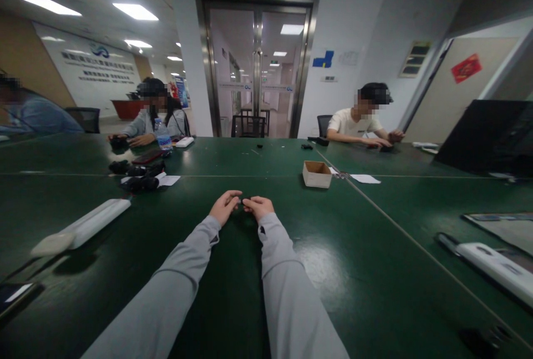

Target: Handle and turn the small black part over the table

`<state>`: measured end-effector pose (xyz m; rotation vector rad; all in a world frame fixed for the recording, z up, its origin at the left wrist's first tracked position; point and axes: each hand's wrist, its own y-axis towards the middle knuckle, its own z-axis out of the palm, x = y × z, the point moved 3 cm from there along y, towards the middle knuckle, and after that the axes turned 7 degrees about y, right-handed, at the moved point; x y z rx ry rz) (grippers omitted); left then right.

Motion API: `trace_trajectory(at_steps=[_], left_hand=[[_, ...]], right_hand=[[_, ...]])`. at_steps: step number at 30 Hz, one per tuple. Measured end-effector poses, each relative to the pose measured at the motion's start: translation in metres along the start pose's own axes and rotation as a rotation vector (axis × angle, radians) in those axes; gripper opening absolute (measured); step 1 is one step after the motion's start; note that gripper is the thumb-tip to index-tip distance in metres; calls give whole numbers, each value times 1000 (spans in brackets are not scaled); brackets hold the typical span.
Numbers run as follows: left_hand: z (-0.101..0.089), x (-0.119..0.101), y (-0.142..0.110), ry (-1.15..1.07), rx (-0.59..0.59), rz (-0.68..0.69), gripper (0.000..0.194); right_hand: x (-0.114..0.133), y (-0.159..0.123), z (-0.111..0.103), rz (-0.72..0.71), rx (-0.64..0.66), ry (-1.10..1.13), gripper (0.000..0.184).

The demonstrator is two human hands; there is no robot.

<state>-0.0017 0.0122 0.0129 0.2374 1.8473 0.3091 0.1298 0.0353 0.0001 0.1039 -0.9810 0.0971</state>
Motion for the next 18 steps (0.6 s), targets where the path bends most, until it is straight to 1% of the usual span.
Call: trace_trajectory(at_steps=[3, 8, 11, 13, 15, 18], left_hand=[[-1, -2, -1, 3, -14, 75, 31], [-5, -7, -3, 21, -36, 87, 35], [-7, -6, -3, 28, -62, 82, 36], [-8, -4, -1, -17, -56, 68, 32], [-7, -2, 0, -78, -32, 24, 27], [-6, 1, 0, -66, -21, -58, 24]], right_hand=[[2, -1, 1, 2, -22, 13, 29], [6, -4, 4, 15, -33, 30, 30], [6, -4, 5, 23, -32, 40, 30], [6, -4, 5, 23, -30, 37, 30], [5, -4, 4, 21, -27, 29, 30], [5, -4, 4, 20, 7, 15, 30]])
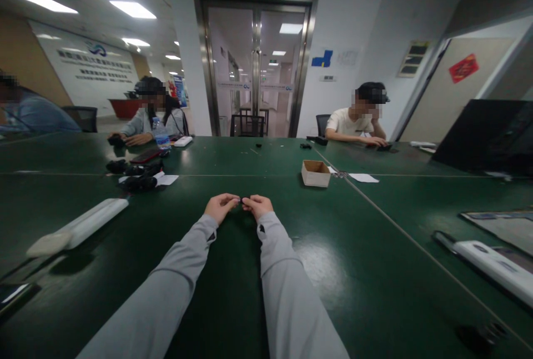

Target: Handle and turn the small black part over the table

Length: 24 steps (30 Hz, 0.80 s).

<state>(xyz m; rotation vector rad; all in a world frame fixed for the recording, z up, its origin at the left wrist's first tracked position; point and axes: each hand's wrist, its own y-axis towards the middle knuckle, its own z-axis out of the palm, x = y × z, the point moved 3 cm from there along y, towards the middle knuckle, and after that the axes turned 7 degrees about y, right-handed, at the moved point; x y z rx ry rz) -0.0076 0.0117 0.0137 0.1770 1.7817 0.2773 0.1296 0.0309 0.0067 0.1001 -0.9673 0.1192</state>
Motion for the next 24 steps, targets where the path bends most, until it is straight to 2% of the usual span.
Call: trace_trajectory(at_steps=[7, 14, 18, 24], left_hand=[[-4, -2, -3, 294, -34, -54, 36], [-3, -12, -7, 460, -32, -110, 47], [-4, -15, -8, 491, -67, -121, 50], [-4, -8, -3, 464, -58, -220, 51]], right_hand=[[-5, 3, -3, -47, 45, -25, 33], [-10, 8, -6, -55, 91, -47, 36], [-7, 5, -5, -62, 129, -45, 34], [-3, 1, 0, -57, 201, -51, 27]])
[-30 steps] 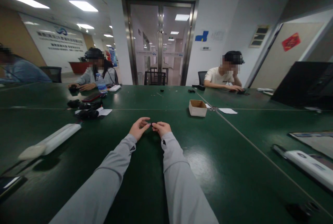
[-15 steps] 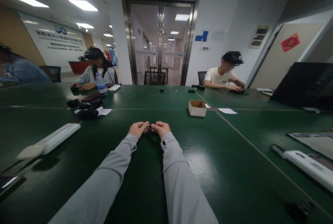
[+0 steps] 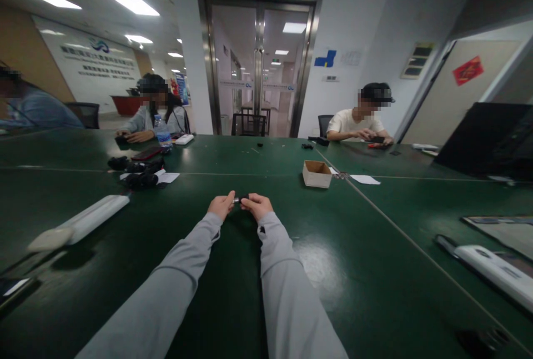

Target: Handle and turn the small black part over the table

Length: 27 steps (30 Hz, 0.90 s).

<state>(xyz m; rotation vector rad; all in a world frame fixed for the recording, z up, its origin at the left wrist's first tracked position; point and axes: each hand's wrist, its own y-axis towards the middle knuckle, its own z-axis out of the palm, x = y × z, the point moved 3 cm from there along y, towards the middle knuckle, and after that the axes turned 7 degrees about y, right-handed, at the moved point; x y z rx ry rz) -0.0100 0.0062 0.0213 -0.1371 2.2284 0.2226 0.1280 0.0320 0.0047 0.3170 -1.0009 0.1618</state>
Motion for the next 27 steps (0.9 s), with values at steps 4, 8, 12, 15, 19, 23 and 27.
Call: trace_trajectory(at_steps=[4, 8, 12, 15, 19, 23, 27], left_hand=[[3, 4, 5, -62, -11, -20, 50], [5, 5, 6, -133, -11, -53, 50], [3, 1, 4, -179, -6, -56, 50], [1, -1, 2, -149, -19, -39, 51], [2, -1, 0, -156, -34, 5, 49], [3, -2, -2, -201, -40, 95, 42], [7, -3, -5, -310, -6, 68, 35]], right_hand=[[2, -1, 2, -24, -15, -5, 30], [6, -4, 4, -21, 70, -35, 23], [8, -5, 3, -36, 93, -63, 22], [6, -4, 1, -43, 85, -81, 22], [3, -1, -3, -48, 53, -77, 23], [0, 2, -7, -31, 27, -47, 25], [-1, 4, -11, -25, -18, -22, 27]])
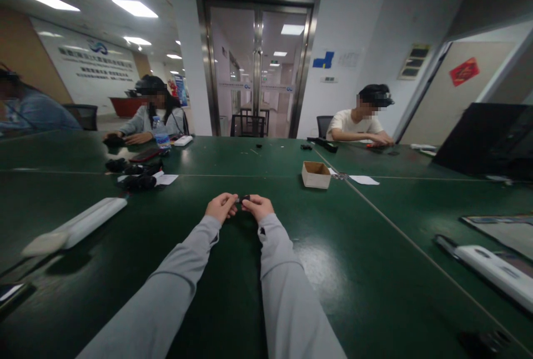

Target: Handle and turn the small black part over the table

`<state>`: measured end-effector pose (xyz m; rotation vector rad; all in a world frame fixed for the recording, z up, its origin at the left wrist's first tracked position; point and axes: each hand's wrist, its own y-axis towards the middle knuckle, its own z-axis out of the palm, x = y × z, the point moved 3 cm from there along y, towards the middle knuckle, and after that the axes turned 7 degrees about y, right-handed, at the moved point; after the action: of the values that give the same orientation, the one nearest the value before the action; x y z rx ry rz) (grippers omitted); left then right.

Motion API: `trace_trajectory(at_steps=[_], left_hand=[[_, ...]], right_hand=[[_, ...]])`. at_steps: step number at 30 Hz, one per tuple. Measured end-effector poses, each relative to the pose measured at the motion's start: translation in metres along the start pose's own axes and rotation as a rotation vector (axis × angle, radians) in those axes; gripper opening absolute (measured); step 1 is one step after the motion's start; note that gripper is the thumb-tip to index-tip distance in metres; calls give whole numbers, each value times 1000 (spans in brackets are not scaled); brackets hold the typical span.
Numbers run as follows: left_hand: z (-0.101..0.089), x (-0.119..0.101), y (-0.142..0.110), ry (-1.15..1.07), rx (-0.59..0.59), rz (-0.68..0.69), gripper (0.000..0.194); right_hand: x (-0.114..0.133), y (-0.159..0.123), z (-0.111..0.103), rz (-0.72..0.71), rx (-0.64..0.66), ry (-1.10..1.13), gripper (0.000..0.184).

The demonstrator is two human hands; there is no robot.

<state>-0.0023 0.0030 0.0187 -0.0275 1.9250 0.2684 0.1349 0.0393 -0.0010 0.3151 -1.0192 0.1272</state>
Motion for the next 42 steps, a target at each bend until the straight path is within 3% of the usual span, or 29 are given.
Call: trace_trajectory(at_steps=[7, 15, 25, 32, 37, 42], left_hand=[[3, -2, -1, -140, 78, 149, 30], [-1, -1, 0, -37, 62, 76, 32], [-5, 0, 3, 262, -20, -6, 51], [-6, -2, 2, 289, -16, -27, 50], [0, 0, 2, 142, 65, 79, 37], [1, 2, 4, 24, 51, 281, 22]], right_hand=[[1, -1, -1, 31, -35, 56, 31], [4, -5, 5, 28, -22, 27, 31], [2, -4, 6, 47, 34, -7, 30], [4, -6, 9, 41, 38, 1, 31], [2, -4, 5, 42, -47, 44, 34], [-2, 0, 0, 34, -104, 78, 32]])
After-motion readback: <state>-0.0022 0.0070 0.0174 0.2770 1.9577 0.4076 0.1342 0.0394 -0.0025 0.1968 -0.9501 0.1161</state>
